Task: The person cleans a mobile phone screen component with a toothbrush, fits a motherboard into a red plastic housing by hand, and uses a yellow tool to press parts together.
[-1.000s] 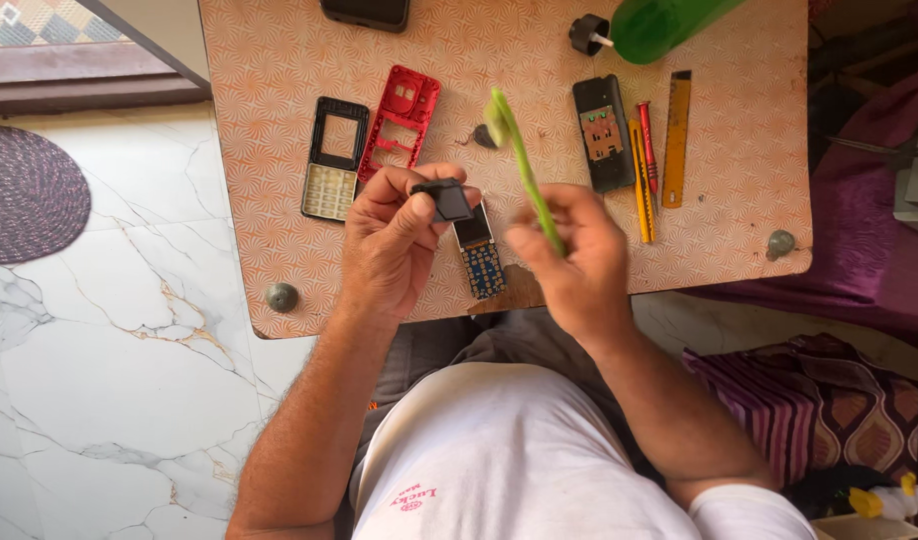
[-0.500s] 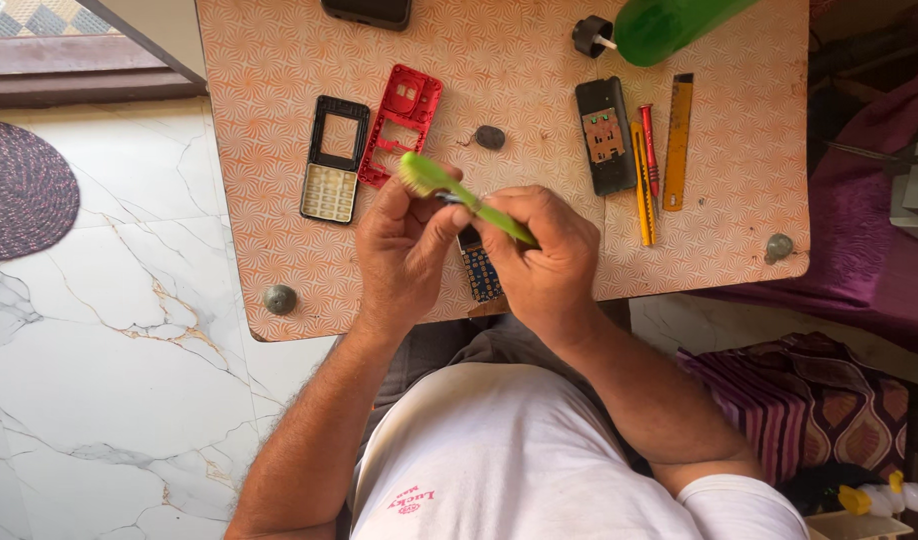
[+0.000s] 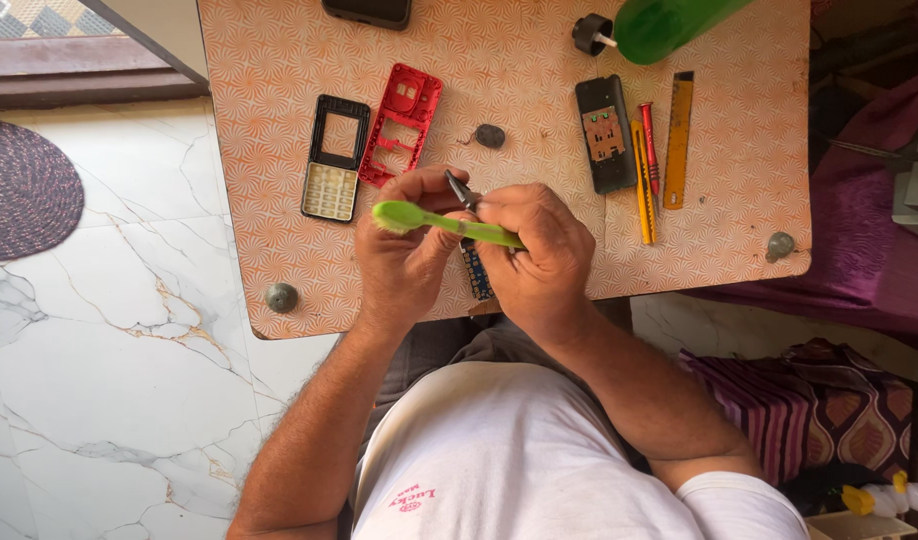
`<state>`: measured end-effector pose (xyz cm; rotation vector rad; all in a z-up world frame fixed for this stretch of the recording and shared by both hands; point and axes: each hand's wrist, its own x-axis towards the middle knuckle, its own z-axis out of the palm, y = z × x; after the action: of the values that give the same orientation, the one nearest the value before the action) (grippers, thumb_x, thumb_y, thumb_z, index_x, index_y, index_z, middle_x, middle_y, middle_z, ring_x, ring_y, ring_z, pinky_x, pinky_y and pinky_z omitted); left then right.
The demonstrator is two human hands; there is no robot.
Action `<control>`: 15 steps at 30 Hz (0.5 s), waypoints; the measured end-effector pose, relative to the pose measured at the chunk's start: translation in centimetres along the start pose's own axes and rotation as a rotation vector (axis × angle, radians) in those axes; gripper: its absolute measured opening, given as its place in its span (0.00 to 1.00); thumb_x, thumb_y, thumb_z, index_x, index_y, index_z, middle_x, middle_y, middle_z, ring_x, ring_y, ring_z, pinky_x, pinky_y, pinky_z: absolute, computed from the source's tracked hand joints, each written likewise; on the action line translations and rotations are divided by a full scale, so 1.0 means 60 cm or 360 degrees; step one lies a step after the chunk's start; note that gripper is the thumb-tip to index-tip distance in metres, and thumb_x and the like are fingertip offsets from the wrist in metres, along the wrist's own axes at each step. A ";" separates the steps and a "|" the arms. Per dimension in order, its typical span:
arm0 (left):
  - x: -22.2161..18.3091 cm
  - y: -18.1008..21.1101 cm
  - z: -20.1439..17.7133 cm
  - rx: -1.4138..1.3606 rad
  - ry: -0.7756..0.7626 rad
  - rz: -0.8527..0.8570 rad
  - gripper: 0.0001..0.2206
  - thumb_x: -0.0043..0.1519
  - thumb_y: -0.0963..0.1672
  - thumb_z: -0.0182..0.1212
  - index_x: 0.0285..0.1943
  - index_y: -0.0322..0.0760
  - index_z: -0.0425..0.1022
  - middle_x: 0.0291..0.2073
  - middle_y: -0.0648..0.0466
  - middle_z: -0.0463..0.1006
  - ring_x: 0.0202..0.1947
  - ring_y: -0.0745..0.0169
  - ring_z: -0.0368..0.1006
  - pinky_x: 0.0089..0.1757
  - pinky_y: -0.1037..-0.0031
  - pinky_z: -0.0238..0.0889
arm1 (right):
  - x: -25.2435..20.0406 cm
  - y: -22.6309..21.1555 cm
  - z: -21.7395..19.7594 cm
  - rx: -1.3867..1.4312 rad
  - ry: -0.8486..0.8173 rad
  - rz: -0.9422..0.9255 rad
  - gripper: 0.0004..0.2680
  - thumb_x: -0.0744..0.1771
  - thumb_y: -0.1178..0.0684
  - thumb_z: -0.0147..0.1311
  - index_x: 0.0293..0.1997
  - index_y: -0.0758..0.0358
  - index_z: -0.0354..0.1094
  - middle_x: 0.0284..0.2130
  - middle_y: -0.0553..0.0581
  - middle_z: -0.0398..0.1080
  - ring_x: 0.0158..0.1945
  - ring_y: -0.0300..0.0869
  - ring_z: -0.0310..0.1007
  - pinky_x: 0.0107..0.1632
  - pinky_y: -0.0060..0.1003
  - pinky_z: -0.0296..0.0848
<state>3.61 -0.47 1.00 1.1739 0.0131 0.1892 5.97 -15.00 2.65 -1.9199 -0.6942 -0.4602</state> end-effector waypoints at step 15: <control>0.003 -0.017 -0.027 -0.0890 -0.0121 -0.0136 0.23 0.69 0.45 0.65 0.69 0.24 0.67 0.57 0.38 0.77 0.56 0.48 0.77 0.63 0.56 0.68 | 0.000 0.006 -0.068 0.0329 -0.0264 0.0269 0.12 0.71 0.63 0.54 0.63 0.63 0.69 0.35 0.52 0.69 0.35 0.38 0.66 0.38 0.30 0.67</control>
<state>3.73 0.63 -0.55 0.6205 -0.0536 0.0640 6.12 -18.82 4.16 -1.8147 -0.6519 -0.1191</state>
